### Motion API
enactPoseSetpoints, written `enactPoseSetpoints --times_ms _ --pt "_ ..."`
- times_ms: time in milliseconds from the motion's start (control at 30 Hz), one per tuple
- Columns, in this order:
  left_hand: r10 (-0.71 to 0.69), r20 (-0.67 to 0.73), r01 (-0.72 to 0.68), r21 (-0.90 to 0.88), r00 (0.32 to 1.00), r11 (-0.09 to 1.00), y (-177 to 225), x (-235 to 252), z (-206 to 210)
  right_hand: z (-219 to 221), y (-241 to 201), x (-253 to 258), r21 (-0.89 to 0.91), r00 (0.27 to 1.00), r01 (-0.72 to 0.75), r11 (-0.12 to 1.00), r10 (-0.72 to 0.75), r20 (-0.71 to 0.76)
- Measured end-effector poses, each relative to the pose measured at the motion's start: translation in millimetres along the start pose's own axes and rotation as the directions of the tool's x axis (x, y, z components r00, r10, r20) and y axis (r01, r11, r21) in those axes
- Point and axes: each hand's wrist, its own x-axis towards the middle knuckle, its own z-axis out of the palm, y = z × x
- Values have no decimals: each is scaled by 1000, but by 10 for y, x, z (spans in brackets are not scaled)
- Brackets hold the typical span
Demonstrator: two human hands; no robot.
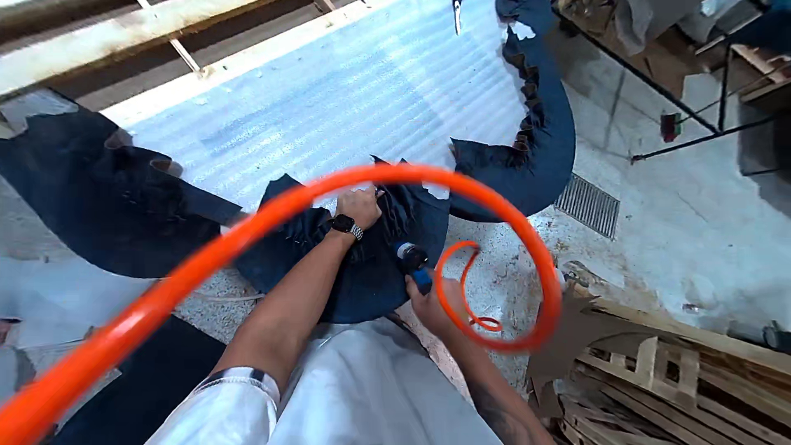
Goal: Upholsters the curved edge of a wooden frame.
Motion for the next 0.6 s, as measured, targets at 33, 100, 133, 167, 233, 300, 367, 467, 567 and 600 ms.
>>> enactPoseSetpoints --times_ms 33,100,133,167,233,300,367,467,567,600 --pt "-20 20 20 -28 1000 999 9 -39 -36 -111 63 22 -17 999 -46 999 46 8" --pt "-27 -18 24 -114 999 993 -6 -84 -71 -274 269 108 19 997 -79 997 80 -19" --pt "-13 -61 1 -204 998 979 -10 -132 -107 -344 379 169 53 997 -79 995 80 -21" --pt "6 -114 -35 -255 993 966 -39 -144 -75 -396 489 235 87 997 -74 993 76 -18" --pt "26 -164 -80 -328 986 941 -28 -215 -10 -451 689 374 112 998 -64 992 61 30" --pt "7 -220 -83 -341 976 936 71 -191 145 -464 852 556 84 999 6 996 -11 49" --pt "-53 -204 -24 -357 978 934 260 -142 191 -491 899 765 49 991 119 992 -122 58" --pt "-109 -74 72 -390 991 918 469 69 149 -582 873 1051 30 963 239 971 -241 123" --pt "-1 -156 -44 -283 988 958 407 204 245 -628 848 1271 15 930 348 938 -347 125" --pt "9 -215 -65 -252 977 966 371 216 291 -628 846 1358 -4 922 371 929 -368 125"
